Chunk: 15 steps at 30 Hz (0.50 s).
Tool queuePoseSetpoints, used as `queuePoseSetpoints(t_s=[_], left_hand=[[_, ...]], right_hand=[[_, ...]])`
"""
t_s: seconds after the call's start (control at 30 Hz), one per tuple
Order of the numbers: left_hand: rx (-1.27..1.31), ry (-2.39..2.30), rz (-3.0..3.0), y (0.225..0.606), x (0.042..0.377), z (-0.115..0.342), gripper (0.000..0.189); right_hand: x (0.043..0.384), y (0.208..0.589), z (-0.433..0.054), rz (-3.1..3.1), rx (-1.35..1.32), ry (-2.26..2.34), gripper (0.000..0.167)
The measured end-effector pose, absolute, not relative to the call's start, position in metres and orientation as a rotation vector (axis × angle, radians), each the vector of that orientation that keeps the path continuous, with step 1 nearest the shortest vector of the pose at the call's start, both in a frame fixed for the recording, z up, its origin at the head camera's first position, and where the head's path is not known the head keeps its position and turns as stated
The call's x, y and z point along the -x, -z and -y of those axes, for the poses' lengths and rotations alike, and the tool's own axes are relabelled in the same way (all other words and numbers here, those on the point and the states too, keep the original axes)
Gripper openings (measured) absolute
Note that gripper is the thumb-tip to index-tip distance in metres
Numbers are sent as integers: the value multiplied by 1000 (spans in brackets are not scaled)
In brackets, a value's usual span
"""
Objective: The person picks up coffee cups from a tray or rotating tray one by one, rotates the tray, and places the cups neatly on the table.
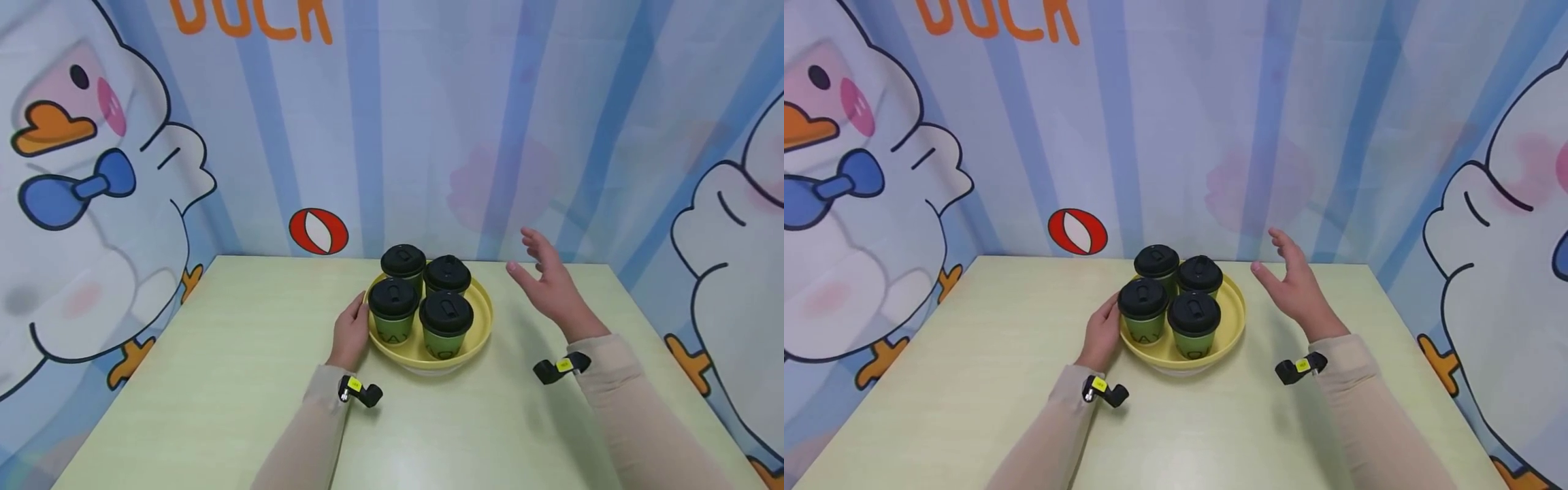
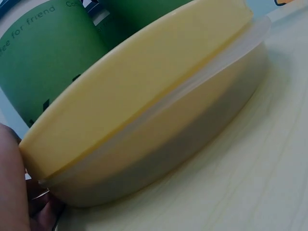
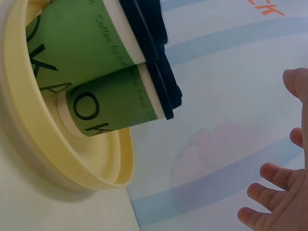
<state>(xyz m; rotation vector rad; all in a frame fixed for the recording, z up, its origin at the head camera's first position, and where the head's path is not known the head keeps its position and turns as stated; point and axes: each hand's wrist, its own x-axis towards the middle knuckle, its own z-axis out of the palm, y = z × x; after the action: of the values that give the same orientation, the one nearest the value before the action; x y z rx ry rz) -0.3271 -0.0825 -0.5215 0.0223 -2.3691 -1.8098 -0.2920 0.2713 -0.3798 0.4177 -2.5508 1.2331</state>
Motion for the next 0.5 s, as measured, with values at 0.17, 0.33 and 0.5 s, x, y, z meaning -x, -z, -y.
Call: queuePoseSetpoints(t_s=[0.17, 0.33, 0.5], left_hand=[[9, 1778, 2397, 522, 326, 85, 50], [23, 1762, 2417, 520, 322, 85, 50], [36, 1755, 2416, 520, 322, 83, 50]], right_hand=[[293, 386, -262, 2575, -464, -1243, 73], [289, 393, -253, 2581, -498, -1238, 72], [282, 395, -245, 2570, -540, -1229, 70]])
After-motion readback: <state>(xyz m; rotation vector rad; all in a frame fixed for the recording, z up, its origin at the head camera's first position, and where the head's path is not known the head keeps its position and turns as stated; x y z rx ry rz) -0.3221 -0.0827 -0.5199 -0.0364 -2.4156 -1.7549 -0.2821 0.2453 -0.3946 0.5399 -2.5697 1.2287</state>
